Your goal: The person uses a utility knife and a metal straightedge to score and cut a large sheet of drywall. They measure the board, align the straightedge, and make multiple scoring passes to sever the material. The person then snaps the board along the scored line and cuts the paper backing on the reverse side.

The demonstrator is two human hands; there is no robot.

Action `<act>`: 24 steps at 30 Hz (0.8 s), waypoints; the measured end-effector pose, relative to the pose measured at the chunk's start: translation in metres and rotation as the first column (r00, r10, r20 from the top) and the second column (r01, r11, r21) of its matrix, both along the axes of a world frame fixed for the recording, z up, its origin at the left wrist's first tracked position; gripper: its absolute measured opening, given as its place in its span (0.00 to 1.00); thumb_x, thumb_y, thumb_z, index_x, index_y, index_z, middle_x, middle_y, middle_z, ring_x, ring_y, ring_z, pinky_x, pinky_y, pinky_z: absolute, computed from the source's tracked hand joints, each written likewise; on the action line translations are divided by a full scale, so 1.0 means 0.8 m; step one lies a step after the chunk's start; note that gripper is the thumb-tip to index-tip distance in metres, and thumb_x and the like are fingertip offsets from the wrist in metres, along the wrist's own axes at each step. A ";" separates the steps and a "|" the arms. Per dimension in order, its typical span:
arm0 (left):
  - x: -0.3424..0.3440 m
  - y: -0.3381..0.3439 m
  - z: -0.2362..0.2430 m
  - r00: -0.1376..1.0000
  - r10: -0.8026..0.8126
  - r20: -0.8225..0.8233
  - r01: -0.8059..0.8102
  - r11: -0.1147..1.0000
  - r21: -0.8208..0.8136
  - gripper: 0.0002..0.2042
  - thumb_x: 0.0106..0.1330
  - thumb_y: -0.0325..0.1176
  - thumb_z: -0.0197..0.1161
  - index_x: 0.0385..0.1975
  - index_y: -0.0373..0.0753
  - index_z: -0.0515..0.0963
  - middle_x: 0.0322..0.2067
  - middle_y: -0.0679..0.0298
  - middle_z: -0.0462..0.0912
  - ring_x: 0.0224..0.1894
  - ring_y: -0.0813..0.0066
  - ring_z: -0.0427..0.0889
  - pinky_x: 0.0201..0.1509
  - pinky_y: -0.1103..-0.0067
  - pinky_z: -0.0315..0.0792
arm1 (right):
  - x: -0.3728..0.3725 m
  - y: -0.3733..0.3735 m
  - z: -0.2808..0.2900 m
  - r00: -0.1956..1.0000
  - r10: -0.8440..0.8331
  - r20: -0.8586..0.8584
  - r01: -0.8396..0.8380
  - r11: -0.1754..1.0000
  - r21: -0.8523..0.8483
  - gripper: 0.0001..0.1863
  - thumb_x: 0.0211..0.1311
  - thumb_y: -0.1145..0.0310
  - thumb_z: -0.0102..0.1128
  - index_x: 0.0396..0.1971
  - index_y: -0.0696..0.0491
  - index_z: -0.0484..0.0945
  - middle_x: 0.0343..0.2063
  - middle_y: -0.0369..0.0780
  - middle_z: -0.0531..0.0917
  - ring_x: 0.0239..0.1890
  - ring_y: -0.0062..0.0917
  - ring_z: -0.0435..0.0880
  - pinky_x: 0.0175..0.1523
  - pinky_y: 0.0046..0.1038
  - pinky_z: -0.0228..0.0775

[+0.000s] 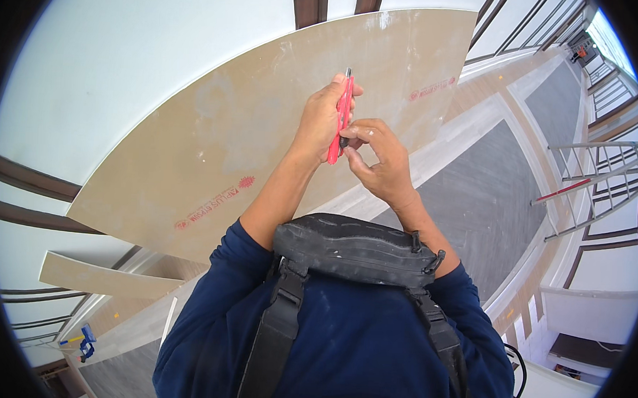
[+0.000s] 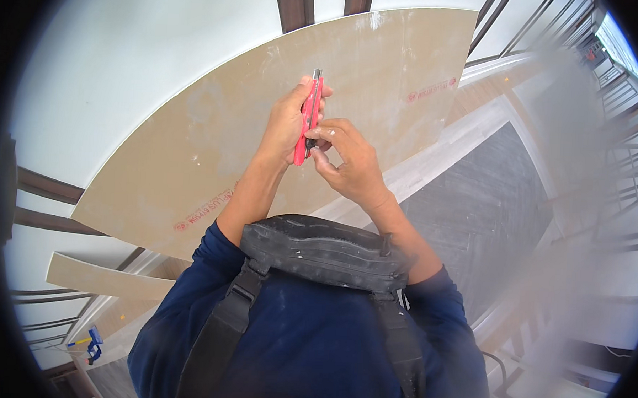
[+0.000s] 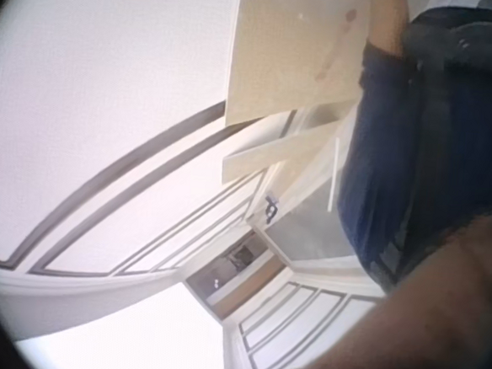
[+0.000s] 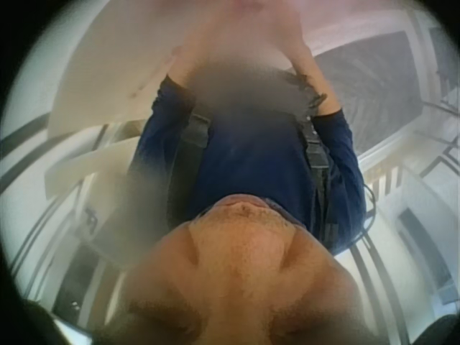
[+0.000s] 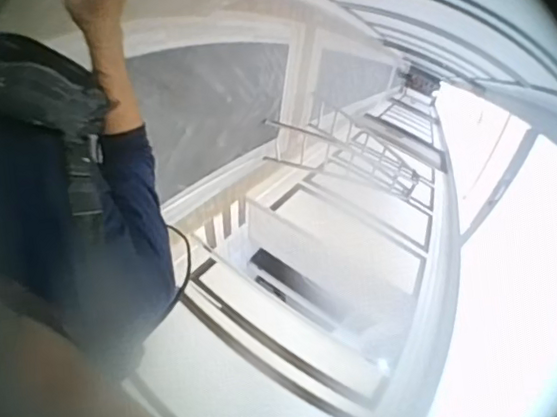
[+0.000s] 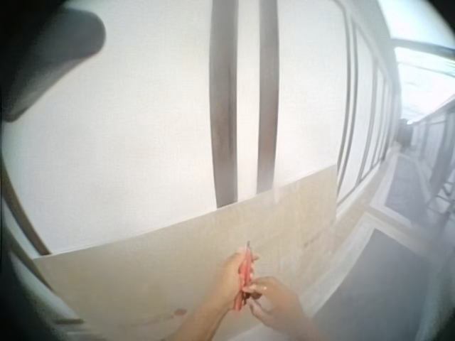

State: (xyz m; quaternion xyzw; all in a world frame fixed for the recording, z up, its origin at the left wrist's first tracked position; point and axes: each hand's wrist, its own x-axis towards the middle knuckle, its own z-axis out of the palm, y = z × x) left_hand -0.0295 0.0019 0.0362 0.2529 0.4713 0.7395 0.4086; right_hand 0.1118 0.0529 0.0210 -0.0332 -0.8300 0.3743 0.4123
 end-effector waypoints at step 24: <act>0.003 0.001 -0.007 0.975 -0.016 0.224 0.015 1.000 0.007 0.24 0.77 0.52 0.47 0.40 0.34 0.78 0.25 0.68 0.74 0.26 0.82 0.73 0.28 0.82 0.70 | 0.000 -0.003 0.001 0.995 0.081 0.052 -0.054 0.918 -0.394 0.12 0.63 0.80 0.61 0.46 0.58 0.79 0.44 0.38 0.82 0.41 0.20 0.81 0.46 0.24 0.76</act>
